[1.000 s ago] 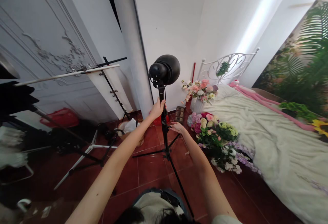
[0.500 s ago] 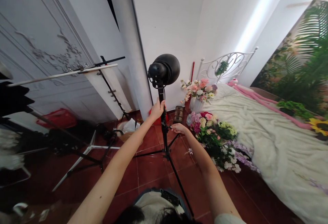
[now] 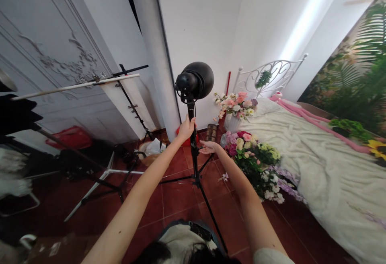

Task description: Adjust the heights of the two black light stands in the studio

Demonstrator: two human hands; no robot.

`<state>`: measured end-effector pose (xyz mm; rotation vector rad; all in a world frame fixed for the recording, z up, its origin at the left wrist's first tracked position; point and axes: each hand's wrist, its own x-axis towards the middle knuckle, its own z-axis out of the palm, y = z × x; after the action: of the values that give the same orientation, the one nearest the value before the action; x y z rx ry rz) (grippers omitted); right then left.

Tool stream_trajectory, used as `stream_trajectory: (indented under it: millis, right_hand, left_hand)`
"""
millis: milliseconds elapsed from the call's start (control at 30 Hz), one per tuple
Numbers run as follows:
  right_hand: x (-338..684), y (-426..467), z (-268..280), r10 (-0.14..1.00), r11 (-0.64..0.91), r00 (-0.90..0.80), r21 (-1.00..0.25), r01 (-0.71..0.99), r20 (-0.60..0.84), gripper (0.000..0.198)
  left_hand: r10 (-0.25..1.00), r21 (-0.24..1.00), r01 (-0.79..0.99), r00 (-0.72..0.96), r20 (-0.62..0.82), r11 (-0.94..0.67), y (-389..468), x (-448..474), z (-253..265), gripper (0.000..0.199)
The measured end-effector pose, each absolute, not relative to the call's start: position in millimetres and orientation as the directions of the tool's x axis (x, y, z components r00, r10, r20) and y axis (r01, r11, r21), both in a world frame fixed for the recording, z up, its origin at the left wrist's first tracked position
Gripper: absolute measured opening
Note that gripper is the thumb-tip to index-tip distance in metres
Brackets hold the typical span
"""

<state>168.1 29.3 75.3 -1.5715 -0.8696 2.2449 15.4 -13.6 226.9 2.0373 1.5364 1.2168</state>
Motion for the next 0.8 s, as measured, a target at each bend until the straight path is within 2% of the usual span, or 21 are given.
stream_trajectory:
  millis: [200, 333, 467, 633, 700, 800]
  right_hand:
    - [163, 11, 72, 0.64, -0.683, -0.405, -0.725, 0.088, -0.653, 0.035]
    - [161, -2, 61, 0.745, -0.591, -0.345, -0.805, 0.054, -0.571, 0.036]
    - [154, -13, 53, 0.911, -0.373, -0.15, -0.923, 0.093, -0.384, 0.031]
    - [151, -11, 58, 0.982, -0.168, -0.077, -0.984, 0.053, -0.171, 0.031]
    - [152, -5, 60, 0.984, -0.158, -0.073, -0.985, 0.062, -0.163, 0.033]
    - [157, 1, 57, 0.967, -0.223, -0.094, -0.965, 0.138, -0.237, 0.035]
  left_hand:
    - [0.887, 0.667, 0.63, 0.077, 0.456, -0.398, -10, 16, 224, 0.049]
    - [0.893, 0.669, 0.636, 0.074, 0.443, -0.385, -8, 17, 222, 0.05]
    - [0.89, 0.675, 0.624, 0.075, 0.45, -0.393, -9, 17, 224, 0.049]
    - [0.886, 0.671, 0.617, 0.098, 0.452, -0.411, -9, 16, 225, 0.048]
    - [0.891, 0.67, 0.628, 0.088, 0.445, -0.396, -9, 15, 225, 0.048]
    - [0.896, 0.673, 0.634, 0.074, 0.437, -0.381, -9, 15, 225, 0.05]
